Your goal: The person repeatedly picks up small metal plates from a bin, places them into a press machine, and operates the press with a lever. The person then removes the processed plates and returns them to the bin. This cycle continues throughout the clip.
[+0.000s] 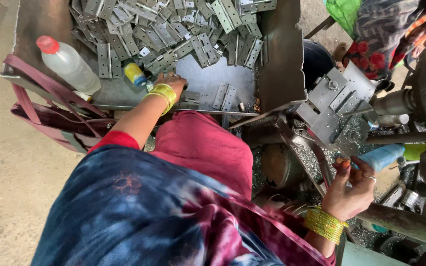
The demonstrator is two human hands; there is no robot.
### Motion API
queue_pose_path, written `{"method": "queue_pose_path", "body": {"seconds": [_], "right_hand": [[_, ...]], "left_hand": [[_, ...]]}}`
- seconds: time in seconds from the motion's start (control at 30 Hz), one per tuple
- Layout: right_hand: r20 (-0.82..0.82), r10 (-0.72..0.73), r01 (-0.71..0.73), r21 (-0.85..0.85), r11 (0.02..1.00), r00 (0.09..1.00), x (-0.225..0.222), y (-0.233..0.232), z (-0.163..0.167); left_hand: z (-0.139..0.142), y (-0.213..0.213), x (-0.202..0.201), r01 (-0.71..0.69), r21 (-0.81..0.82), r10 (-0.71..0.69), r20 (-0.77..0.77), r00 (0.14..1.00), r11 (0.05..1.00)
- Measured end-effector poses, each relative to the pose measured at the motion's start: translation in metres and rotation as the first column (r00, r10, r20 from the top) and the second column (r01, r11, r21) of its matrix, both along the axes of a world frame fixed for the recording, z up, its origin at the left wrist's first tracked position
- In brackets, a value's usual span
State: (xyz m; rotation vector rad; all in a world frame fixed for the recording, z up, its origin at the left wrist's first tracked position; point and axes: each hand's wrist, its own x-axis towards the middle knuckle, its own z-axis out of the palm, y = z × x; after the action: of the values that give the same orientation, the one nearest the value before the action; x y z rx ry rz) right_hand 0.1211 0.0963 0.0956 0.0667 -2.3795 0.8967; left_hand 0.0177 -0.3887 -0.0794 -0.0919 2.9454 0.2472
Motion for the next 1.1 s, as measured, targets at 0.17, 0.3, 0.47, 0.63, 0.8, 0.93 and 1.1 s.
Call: {"method": "queue_pose_path", "body": {"seconds": [0.17, 0.3, 0.47, 0.63, 0.8, 0.93, 1.1], "right_hand": [[0.024, -0.005, 0.008, -0.134, 0.991, 1.000, -0.004, 0.003, -0.010], [0.029, -0.200, 0.199, 0.037, 0.979, 0.979, 0.002, 0.009, -0.023], [0.053, -0.357, 0.355, 0.033, 0.934, 0.933, 0.021, 0.009, -0.029], [0.237, -0.366, 0.396, -0.088, 0.914, 0.900, 0.028, 0.010, -0.024], [0.426, -0.354, 0.343, 0.103, 0.933, 0.833, 0.025, 0.021, -0.031], [0.550, -0.234, 0.156, 0.185, 0.970, 0.802, 0.017, 0.031, -0.047], [0.597, -0.100, -0.050, 0.229, 0.972, 0.796, -0.003, 0.052, -0.066]], "left_hand": [[-0.016, -0.008, -0.001, -0.209, -0.047, 0.210, 0.029, 0.977, 0.977], [-0.018, -0.006, 0.012, -0.275, -0.012, 0.264, -0.249, 0.932, 0.961], [0.048, 0.073, -0.005, 0.021, 0.691, 0.205, -0.242, 0.948, 0.723], [0.113, 0.275, -0.017, 0.520, 0.504, -0.164, -0.590, 0.790, 0.690], [0.108, 0.406, -0.007, 0.539, -0.100, -0.487, -0.587, 0.647, 0.837], [0.099, 0.417, -0.005, 0.471, 0.006, -0.398, -0.522, 0.754, 0.882], [0.124, 0.406, -0.028, 0.518, -0.217, -0.553, -0.152, 0.819, 0.827]]}}
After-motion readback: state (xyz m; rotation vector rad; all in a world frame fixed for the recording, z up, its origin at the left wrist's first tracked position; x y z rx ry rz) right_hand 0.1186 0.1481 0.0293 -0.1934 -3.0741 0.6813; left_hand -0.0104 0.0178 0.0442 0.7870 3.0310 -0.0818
